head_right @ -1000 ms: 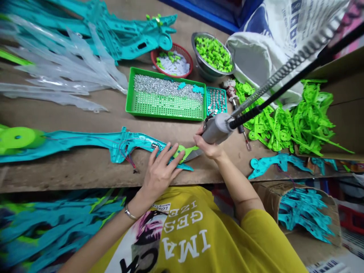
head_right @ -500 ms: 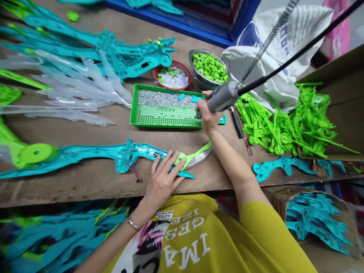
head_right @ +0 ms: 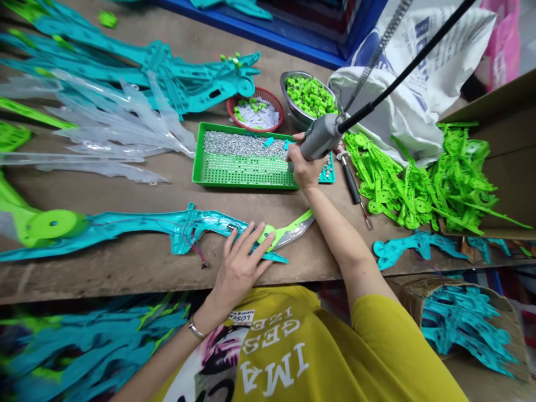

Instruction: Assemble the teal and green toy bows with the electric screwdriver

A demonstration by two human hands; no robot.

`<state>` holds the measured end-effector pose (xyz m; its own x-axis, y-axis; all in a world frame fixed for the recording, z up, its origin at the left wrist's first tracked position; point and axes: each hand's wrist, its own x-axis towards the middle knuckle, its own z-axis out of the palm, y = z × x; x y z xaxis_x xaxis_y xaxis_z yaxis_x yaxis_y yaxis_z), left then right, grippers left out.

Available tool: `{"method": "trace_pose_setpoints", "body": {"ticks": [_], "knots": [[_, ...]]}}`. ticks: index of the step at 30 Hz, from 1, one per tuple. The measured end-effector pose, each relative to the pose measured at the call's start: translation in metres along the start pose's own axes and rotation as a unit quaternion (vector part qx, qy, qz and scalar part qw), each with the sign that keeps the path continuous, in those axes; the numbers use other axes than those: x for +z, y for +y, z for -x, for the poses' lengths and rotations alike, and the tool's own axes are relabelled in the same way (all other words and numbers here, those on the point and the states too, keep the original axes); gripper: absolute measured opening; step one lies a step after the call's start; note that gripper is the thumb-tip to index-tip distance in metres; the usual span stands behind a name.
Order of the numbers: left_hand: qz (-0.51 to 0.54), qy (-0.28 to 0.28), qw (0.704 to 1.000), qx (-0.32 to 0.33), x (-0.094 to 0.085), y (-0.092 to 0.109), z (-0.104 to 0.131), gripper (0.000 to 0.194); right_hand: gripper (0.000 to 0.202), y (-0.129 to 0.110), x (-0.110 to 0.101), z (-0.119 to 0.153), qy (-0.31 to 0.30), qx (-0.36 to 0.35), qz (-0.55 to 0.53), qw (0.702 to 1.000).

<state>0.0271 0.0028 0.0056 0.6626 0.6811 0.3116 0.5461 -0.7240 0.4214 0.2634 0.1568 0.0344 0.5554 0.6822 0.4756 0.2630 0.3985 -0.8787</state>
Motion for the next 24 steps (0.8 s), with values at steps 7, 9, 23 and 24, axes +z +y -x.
{"method": "trace_pose_setpoints", "body": {"ticks": [7, 9, 23, 24], "knots": [[-0.005, 0.011, 1.000, 0.003, 0.001, 0.000, 0.000, 0.052, 0.037, -0.005, 0.003, -0.003, -0.003, 0.015, -0.008, 1.000], [-0.006, 0.011, 1.000, 0.004, 0.000, 0.000, 0.000, 0.050, 0.037, -0.016, -0.001, -0.002, 0.005, 0.009, -0.020, 1.000], [0.000, 0.039, 0.999, 0.013, 0.006, -0.003, 0.001, 0.058, 0.028, -0.051, -0.102, 0.035, 0.072, -0.014, 0.055, 0.996], [-0.004, 0.040, 0.999, 0.015, 0.006, -0.003, 0.001, 0.057, 0.028, -0.048, -0.103, 0.035, 0.075, -0.009, 0.053, 0.996]]}}
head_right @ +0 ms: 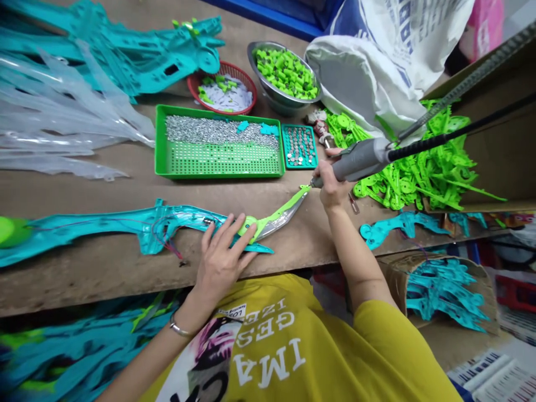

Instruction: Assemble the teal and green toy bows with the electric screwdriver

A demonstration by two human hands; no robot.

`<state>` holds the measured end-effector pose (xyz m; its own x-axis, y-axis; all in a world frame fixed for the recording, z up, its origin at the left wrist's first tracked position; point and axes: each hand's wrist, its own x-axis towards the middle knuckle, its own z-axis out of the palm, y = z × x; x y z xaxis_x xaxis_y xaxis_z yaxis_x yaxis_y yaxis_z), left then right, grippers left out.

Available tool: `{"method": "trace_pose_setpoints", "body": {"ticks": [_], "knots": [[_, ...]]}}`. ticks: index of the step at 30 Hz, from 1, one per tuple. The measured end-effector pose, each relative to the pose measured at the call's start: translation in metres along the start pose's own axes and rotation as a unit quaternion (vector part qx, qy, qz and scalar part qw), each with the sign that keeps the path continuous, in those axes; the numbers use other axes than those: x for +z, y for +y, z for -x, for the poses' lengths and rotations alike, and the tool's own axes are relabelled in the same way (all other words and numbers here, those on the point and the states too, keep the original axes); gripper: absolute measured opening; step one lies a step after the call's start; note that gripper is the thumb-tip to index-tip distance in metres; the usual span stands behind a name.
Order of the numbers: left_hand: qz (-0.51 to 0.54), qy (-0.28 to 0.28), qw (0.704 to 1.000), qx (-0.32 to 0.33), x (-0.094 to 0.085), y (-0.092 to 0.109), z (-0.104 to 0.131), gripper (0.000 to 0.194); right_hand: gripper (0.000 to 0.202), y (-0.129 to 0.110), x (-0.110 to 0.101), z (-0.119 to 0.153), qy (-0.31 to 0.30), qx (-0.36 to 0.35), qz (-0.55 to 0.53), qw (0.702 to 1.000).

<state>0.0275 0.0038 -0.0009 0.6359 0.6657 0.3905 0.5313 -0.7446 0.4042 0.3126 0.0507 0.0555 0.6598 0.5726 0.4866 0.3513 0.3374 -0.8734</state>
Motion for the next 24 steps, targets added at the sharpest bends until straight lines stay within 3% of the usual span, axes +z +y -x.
{"method": "trace_pose_setpoints", "body": {"ticks": [8, 15, 20, 24], "knots": [[-0.002, -0.005, 1.000, 0.001, -0.001, 0.000, 0.000, 0.058, 0.028, 0.008, -0.001, 0.002, -0.022, 0.032, -0.021, 0.999], [-0.011, -0.011, 1.000, 0.000, -0.002, 0.002, -0.001, 0.054, 0.027, 0.004, 0.005, 0.002, -0.114, 0.082, -0.004, 0.990], [-0.012, 0.005, 1.000, 0.003, -0.001, 0.002, -0.002, 0.052, 0.036, 0.003, 0.002, -0.006, -0.198, 0.107, 0.001, 0.974], [-0.010, -0.006, 1.000, 0.001, -0.001, 0.002, -0.002, 0.052, 0.037, -0.006, -0.003, -0.012, -0.248, 0.093, -0.026, 0.964]]}}
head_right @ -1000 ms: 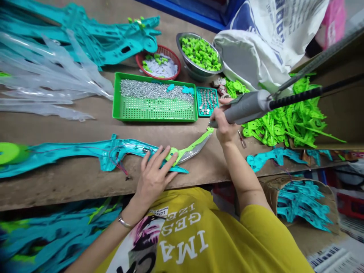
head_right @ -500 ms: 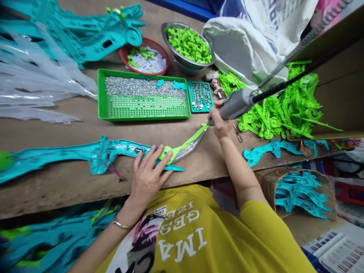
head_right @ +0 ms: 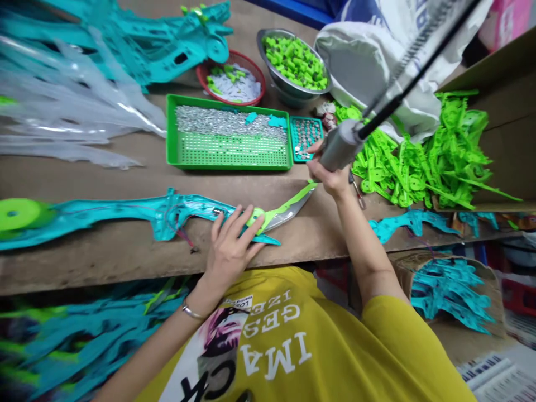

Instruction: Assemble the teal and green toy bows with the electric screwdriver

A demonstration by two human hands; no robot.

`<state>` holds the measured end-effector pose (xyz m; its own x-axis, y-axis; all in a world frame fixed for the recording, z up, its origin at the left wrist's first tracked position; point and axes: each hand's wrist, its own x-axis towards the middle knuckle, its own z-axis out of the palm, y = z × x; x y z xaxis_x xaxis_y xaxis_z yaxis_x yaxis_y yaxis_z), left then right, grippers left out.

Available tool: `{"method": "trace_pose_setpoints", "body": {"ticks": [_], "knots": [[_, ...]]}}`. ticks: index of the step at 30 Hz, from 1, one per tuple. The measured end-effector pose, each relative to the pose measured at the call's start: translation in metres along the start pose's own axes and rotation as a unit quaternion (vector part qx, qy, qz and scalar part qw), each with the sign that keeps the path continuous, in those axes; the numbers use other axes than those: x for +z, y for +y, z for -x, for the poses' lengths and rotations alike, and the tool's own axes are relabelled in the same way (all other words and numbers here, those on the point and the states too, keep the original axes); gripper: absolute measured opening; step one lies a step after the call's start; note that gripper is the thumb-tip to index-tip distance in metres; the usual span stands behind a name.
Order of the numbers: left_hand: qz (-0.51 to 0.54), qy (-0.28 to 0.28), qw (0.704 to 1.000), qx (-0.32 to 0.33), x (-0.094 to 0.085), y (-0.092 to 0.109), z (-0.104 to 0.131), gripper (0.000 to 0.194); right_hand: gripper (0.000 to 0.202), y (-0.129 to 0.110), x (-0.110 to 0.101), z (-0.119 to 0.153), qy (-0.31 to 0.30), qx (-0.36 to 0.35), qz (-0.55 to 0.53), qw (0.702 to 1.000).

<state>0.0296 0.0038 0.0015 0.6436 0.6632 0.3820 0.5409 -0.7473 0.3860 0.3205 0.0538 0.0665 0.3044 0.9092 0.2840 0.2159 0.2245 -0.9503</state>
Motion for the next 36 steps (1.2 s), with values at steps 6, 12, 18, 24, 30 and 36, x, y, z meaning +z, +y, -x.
{"method": "trace_pose_setpoints", "body": {"ticks": [6, 12, 18, 24, 30, 36], "knots": [[0.007, 0.003, 1.000, 0.009, 0.000, 0.008, -0.001, 0.061, 0.042, -0.008, 0.025, -0.009, -0.021, -0.085, -0.025, 0.996], [0.014, 0.180, 0.984, -0.005, -0.035, -0.019, 0.020, 0.051, 0.047, -0.008, 0.066, -0.018, -0.019, -0.077, 0.071, 0.994], [-0.021, 0.119, 0.976, -0.179, -0.073, -0.076, 0.050, 0.037, 0.053, 0.000, 0.080, -0.017, -0.016, -0.100, 0.114, 0.988], [0.037, 0.102, 0.987, -0.118, -0.062, -0.070, 0.056, 0.037, 0.063, 0.004, 0.079, -0.013, -0.023, -0.136, 0.152, 0.979], [0.055, 0.089, 0.992, -0.071, -0.044, -0.033, 0.053, 0.035, 0.054, -0.022, 0.062, 0.030, 0.043, -0.168, 0.245, 0.954], [0.045, 0.067, 0.995, -0.057, -0.042, -0.018, 0.050, 0.034, 0.005, -0.052, 0.078, 0.126, -0.073, -0.130, 0.321, 0.935]]}}
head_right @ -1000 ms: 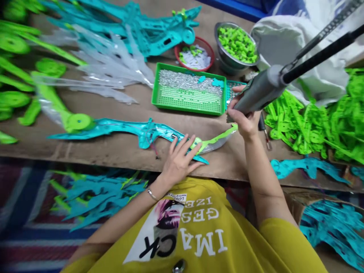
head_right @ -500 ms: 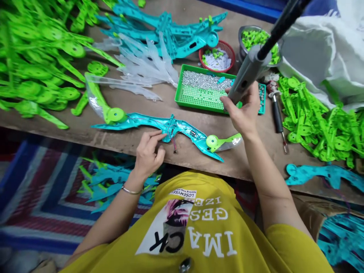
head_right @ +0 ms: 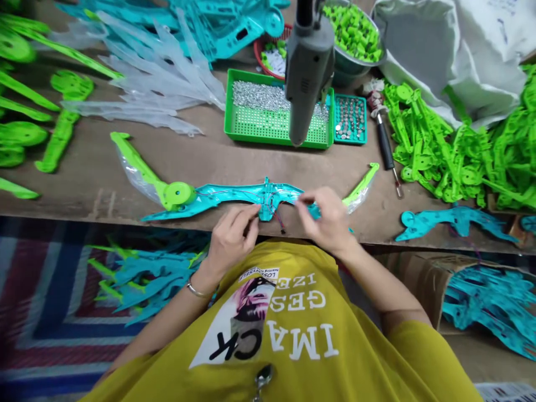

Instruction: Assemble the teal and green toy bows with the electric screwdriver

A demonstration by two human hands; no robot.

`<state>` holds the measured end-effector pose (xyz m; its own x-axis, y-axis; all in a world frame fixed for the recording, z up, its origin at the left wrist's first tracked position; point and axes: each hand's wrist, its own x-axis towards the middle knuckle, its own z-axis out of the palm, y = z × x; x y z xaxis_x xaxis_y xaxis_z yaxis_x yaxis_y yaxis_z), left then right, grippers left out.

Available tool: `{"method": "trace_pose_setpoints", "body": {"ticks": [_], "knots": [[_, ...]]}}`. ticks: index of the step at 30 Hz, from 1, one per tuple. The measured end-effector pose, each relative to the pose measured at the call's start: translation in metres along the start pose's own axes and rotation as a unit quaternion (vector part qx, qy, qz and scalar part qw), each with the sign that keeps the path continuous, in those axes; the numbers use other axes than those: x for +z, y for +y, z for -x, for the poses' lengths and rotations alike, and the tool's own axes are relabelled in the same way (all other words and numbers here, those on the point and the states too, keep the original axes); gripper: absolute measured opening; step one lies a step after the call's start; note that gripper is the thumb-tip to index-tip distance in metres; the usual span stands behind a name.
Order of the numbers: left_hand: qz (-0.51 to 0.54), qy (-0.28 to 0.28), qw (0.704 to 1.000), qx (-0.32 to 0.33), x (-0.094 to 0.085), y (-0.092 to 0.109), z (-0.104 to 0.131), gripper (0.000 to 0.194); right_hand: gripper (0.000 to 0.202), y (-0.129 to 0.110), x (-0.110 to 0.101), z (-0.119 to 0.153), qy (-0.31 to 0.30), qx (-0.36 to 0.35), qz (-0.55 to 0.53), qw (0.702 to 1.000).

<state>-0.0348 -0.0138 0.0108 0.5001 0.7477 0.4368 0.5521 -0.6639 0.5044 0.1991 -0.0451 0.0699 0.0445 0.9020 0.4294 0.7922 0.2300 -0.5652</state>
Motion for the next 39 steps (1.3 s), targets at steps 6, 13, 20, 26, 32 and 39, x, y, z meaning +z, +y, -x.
{"method": "trace_pose_setpoints", "body": {"ticks": [6, 13, 20, 26, 32, 39], "knots": [[0.035, -0.030, 0.999, 0.011, -0.007, -0.011, -0.030, 0.039, 0.025, -0.023, 0.049, 0.050, -0.090, 0.025, 0.073, 0.993], [0.110, -0.158, 0.981, 0.026, -0.013, -0.017, -0.063, 0.049, 0.029, -0.023, 0.060, 0.028, -0.044, 0.036, 0.016, 0.998], [0.087, -0.162, 0.983, 0.010, -0.007, -0.023, -0.069, 0.025, 0.021, -0.021, 0.056, 0.010, -0.013, 0.034, -0.021, 0.999], [0.043, -0.141, 0.988, 0.044, -0.001, -0.029, -0.065, 0.015, 0.019, -0.018, 0.054, 0.015, 0.003, 0.012, -0.050, 0.999], [-0.015, -0.071, 0.995, 0.069, 0.000, -0.023, -0.051, 0.019, 0.018, -0.017, 0.054, 0.017, 0.017, 0.020, -0.045, 0.999], [-0.002, -0.048, 0.999, 0.025, 0.008, -0.016, -0.037, 0.019, 0.012, -0.017, 0.055, 0.015, 0.011, 0.065, -0.066, 0.996]]}}
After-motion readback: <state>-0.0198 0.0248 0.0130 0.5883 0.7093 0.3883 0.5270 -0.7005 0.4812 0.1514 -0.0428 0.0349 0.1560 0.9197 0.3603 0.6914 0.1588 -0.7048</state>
